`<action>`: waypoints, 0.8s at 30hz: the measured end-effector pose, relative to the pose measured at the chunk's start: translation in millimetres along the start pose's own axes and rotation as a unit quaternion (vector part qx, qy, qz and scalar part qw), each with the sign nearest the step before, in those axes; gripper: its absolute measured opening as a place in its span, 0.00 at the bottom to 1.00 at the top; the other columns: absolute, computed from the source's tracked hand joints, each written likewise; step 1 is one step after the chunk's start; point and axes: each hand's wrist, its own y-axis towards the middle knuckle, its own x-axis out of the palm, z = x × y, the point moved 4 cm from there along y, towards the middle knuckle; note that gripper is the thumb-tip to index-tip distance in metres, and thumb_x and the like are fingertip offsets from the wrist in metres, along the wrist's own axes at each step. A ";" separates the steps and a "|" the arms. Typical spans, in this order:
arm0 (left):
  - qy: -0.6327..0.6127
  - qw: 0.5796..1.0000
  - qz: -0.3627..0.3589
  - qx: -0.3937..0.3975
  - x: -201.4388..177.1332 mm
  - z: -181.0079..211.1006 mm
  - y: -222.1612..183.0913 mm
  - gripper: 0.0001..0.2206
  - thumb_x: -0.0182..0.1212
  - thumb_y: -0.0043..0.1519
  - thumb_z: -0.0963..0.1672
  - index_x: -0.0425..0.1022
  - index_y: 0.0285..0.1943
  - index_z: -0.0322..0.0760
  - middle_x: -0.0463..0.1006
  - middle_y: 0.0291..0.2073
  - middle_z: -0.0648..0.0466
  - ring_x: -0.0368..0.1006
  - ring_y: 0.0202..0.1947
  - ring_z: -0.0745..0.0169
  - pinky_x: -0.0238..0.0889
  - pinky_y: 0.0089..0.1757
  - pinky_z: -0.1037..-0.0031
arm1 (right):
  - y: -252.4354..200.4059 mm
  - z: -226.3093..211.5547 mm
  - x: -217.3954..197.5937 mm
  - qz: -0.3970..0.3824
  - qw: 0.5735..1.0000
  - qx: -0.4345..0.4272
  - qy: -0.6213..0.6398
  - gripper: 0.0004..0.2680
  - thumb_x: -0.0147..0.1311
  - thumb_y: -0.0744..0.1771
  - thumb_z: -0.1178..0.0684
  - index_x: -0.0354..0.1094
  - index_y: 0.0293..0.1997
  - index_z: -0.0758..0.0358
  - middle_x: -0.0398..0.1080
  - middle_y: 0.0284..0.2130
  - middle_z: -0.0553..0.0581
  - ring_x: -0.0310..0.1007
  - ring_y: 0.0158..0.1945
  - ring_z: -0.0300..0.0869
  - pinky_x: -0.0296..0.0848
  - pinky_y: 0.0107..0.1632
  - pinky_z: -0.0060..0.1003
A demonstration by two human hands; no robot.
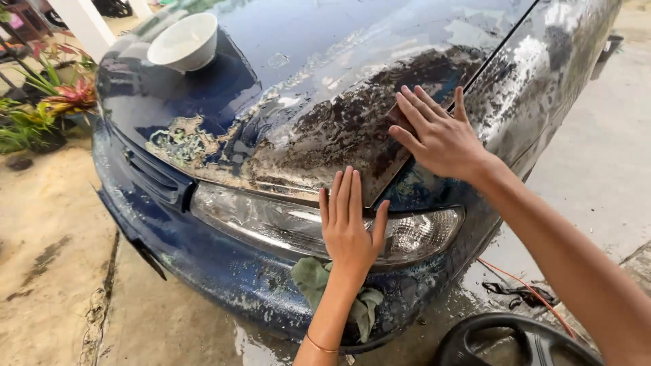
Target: Wet sanding the hood of a car to remove damaged paint and prepare the surface for refinishing.
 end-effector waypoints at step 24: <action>0.062 0.996 -0.061 0.020 5.1 7.5 -1.7 0.26 0.51 0.70 0.49 0.60 0.75 0.31 0.59 0.74 0.44 0.54 0.75 0.48 0.40 0.69 0.52 | -8.0 -3.3 -0.6 -0.020 0.998 0.034 0.053 0.29 0.28 0.73 0.27 0.40 0.80 0.55 0.37 0.78 0.55 0.33 0.79 0.51 0.27 0.72 0.75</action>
